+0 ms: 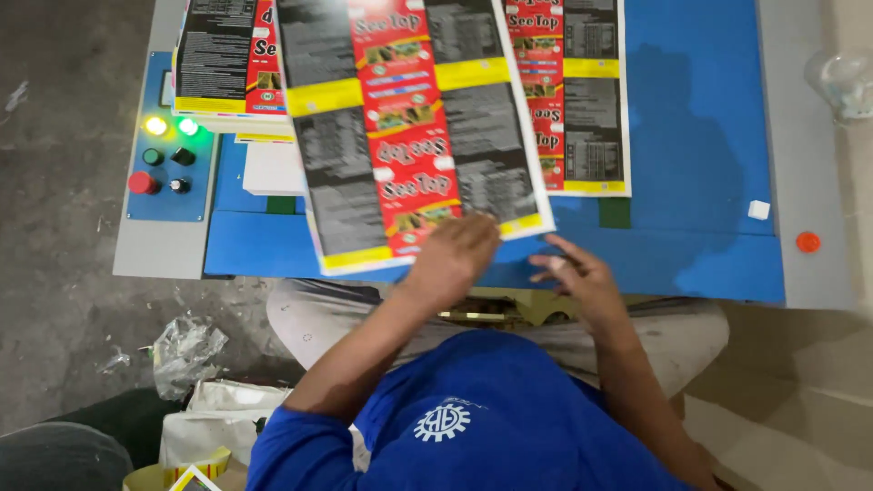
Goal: Picking up, sorting, and stacking printed label sheets on a machine bed.
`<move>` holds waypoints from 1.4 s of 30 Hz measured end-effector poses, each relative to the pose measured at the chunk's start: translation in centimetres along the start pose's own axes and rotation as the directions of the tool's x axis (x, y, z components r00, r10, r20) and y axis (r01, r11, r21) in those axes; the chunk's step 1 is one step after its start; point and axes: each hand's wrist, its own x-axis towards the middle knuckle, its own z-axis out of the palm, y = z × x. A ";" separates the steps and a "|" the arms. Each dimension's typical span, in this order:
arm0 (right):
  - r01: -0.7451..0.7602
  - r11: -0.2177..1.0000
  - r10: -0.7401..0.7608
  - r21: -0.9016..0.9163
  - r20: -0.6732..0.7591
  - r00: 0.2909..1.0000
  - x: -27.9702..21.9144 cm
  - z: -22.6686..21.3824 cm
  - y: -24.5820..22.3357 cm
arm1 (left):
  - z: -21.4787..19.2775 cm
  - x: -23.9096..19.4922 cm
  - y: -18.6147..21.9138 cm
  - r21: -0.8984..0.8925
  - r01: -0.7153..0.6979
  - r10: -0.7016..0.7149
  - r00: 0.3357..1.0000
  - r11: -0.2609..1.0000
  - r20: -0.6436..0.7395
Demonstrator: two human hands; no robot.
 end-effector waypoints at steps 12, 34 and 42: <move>0.105 0.959 -0.046 0.265 -0.220 0.974 -0.3 -3.8 3.1 | -2.9 2.7 -8.7 0.012 0.218 -0.214 0.964 0.976 -0.158; -0.093 0.965 0.189 0.247 -0.401 0.896 -7.5 -9.4 12.9 | -9.1 1.3 -12.7 0.375 0.331 -0.224 0.927 0.866 -0.299; -0.017 0.998 0.039 0.060 -0.382 0.923 -2.0 -8.3 11.9 | -8.0 1.3 -7.5 0.288 0.311 -0.230 0.932 0.906 -0.280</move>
